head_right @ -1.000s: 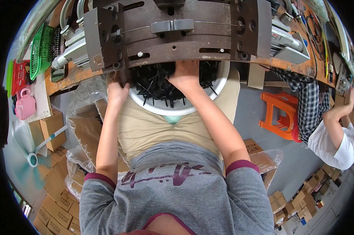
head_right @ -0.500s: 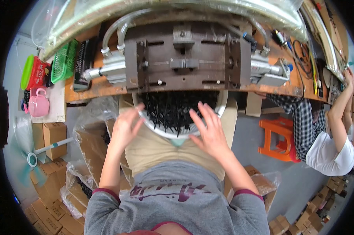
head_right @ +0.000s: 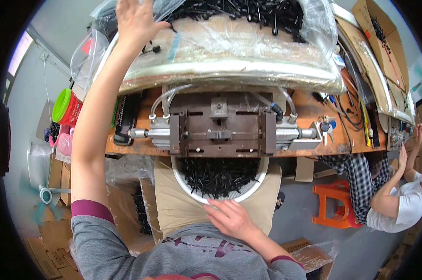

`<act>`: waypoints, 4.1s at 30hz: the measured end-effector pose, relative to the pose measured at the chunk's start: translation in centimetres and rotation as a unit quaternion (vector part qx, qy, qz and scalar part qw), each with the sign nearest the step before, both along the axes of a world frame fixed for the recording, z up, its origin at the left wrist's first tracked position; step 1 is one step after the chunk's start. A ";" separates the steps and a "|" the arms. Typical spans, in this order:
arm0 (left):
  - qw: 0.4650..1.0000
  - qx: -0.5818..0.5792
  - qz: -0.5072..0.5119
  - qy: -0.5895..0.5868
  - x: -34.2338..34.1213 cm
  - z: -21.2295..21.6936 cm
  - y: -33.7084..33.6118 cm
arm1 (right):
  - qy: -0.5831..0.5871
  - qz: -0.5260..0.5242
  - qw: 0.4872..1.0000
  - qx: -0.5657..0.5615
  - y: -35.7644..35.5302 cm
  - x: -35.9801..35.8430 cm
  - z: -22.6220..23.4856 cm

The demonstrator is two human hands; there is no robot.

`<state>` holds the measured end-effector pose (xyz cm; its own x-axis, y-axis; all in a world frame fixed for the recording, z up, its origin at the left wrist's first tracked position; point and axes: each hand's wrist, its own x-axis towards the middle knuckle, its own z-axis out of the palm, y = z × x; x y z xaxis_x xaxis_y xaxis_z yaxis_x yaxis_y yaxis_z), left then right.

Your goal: Assembling small black plastic/rubber components using a tabletop mechanical press.

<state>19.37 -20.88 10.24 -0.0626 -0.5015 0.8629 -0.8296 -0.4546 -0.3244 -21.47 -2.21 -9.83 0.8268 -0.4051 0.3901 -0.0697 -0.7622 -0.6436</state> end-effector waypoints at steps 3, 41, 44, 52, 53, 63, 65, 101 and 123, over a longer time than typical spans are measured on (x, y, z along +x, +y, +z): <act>0.954 0.017 0.035 0.298 3.8 4.1 -3.0 | -0.032 -0.034 0.999 0.002 -0.5 -0.8 0.2; 0.774 0.158 -0.094 0.606 6.1 -0.7 -6.2 | -0.056 -0.157 0.984 0.059 -5.5 -2.4 1.0; 0.844 0.104 -0.121 0.512 3.4 -2.3 -6.8 | -0.077 -0.143 0.985 0.054 -5.1 -2.5 1.0; 0.740 0.285 -0.108 0.599 -5.6 0.1 -6.1 | -0.140 -0.099 0.985 0.019 -4.2 -4.3 2.0; 0.748 0.300 -0.100 0.584 -5.8 0.5 -5.7 | -0.144 -0.085 0.986 0.008 -4.3 -4.4 2.6; 0.809 0.259 -0.130 0.512 -1.6 1.1 0.3 | -0.152 0.002 0.977 0.149 -5.0 -3.3 0.3; 0.782 0.269 -0.150 0.542 -1.9 1.3 0.7 | -0.052 0.023 0.978 0.203 -5.1 -2.7 -3.9; 0.384 0.311 -0.869 -0.025 -22.7 14.3 31.0 | 0.213 0.044 0.975 -0.036 0.3 0.7 -15.5; 0.552 0.196 -0.792 0.169 -18.2 5.5 28.1 | 0.264 0.129 0.955 -0.045 -0.9 0.9 -21.8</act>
